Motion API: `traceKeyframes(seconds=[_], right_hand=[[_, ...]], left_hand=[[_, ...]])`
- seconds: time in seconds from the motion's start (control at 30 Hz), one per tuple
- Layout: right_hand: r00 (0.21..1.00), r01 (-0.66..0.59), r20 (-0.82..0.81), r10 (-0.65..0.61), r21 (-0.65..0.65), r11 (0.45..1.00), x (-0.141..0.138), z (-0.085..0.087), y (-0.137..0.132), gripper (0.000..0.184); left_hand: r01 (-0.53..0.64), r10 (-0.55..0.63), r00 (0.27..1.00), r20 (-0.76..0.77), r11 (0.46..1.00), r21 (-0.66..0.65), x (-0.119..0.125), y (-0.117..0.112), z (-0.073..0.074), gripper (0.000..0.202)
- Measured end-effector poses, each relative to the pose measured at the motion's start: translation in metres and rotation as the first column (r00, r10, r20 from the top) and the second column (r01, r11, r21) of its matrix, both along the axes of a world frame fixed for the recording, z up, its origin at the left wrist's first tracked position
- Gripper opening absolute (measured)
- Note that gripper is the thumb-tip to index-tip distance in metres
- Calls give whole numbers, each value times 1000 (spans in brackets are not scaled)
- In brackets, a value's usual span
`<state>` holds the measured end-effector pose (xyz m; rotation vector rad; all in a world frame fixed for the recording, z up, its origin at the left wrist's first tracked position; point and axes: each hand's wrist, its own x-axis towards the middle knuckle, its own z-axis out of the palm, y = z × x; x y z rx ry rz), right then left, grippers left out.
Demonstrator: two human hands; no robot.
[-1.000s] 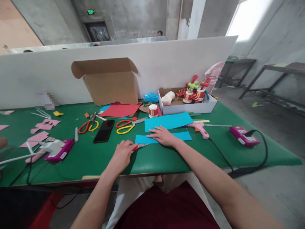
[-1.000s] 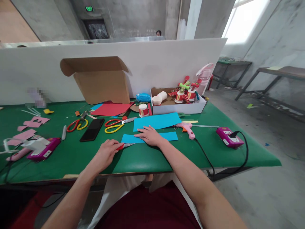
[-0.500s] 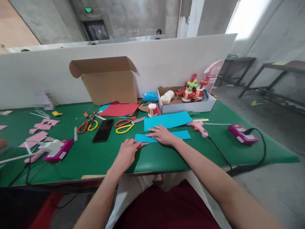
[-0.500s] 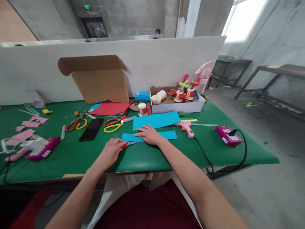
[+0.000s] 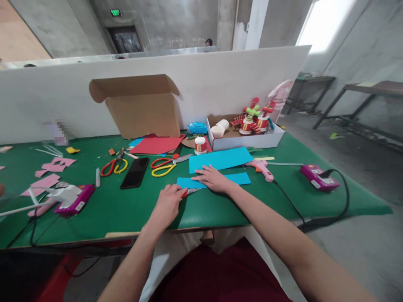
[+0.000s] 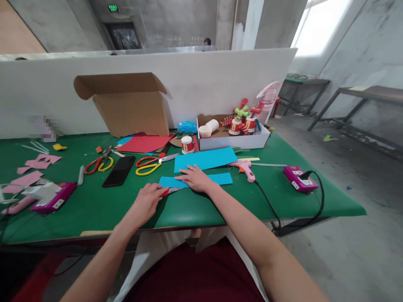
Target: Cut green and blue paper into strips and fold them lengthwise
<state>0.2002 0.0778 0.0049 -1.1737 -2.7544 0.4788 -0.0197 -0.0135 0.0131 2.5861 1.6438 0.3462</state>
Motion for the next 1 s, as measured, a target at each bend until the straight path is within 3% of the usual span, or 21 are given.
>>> traceKeyframes(seconds=[0.23, 0.4, 0.53, 0.67, 1.0], right_hand=[[1000, -12, -25, 11, -24, 1000, -26, 7, -6, 44], [989, -142, -39, 143, 36, 989, 10, 18, -6, 42], [990, -141, -15, 142, 15, 990, 36, 8, -12, 41], [991, -130, -27, 131, 49, 990, 37, -1, -17, 42], [993, -114, 24, 113, 31, 993, 34, 5, -20, 42]], left_hand=[[-24, 24, 1000, -3, 999, 37, -35, -1, 1, 40], [-12, 13, 1000, -6, 999, 52, -39, -2, 3, 39], [0, -1, 1000, 15, 998, 60, -37, -3, 1, 39], [20, -23, 999, 39, 998, 59, -36, -3, 1, 39], [60, -65, 993, 98, 997, 55, -34, -1, -1, 38]])
